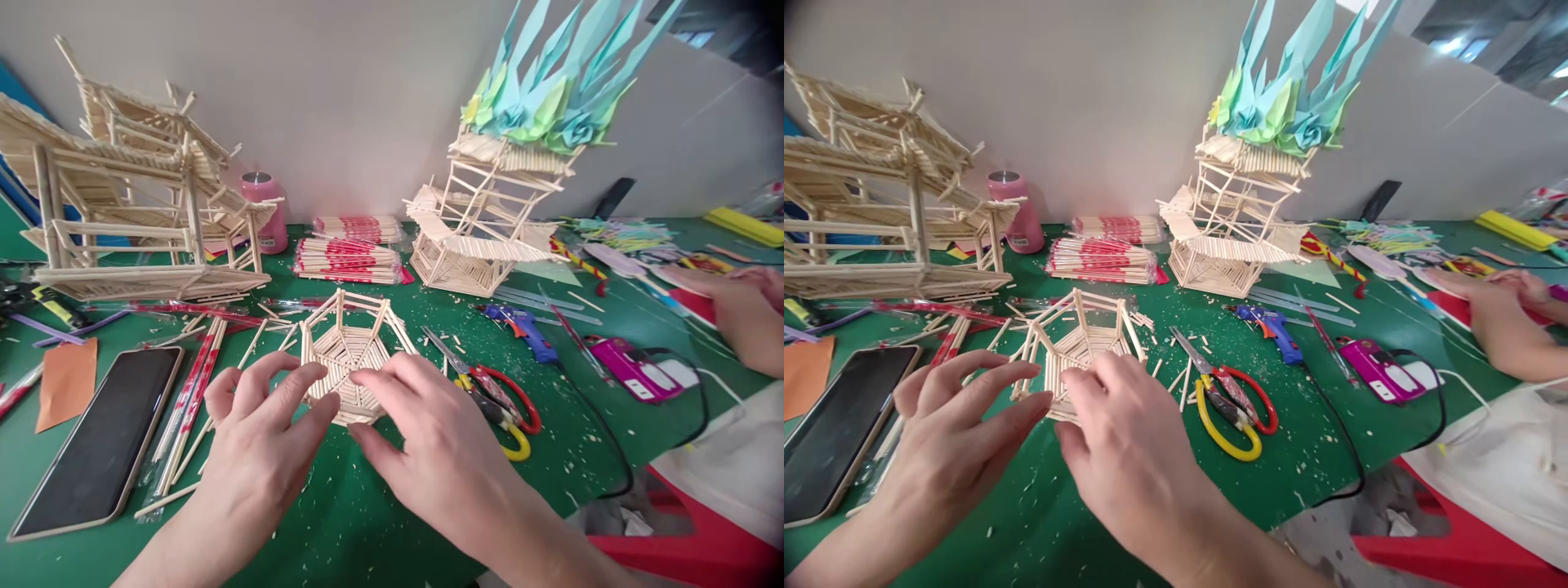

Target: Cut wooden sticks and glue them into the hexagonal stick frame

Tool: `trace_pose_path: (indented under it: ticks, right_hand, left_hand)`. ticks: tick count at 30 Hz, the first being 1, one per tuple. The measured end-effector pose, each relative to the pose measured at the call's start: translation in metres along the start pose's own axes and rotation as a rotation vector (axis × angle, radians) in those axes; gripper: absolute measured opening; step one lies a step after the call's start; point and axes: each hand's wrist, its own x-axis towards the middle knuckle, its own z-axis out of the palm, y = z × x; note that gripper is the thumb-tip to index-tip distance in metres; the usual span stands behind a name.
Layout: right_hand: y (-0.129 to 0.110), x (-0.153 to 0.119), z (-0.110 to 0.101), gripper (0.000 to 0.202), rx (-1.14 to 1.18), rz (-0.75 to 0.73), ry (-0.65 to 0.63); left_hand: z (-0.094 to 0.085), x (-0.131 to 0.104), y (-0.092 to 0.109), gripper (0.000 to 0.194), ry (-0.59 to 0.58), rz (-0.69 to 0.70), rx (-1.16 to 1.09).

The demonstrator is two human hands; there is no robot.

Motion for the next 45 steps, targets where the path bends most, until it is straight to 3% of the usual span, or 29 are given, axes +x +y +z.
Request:
trace_pose_path:
  ticks: [3,9,14,21,45]
  right_hand:
    - [0.011,-0.011,0.000,0.034,0.086,0.072,0.021]
    - [0.022,-0.025,0.010,0.024,0.223,0.184,0.017]
    - [0.018,-0.024,0.015,0.017,0.354,0.246,0.007]
    - [0.019,-0.022,0.019,0.006,0.399,0.227,0.033]
    - [0.018,-0.020,0.019,0.007,0.387,0.217,0.026]
  left_hand:
    - [-0.001,0.000,-0.001,0.024,0.017,0.020,-0.005]
    - [-0.002,0.003,-0.002,0.022,0.038,0.028,0.009]
    - [-0.001,0.001,-0.007,0.027,-0.023,0.072,0.037]
    - [0.000,-0.001,-0.009,0.028,-0.035,0.070,0.042]
    - [0.001,0.001,-0.010,0.023,-0.043,0.068,0.021]
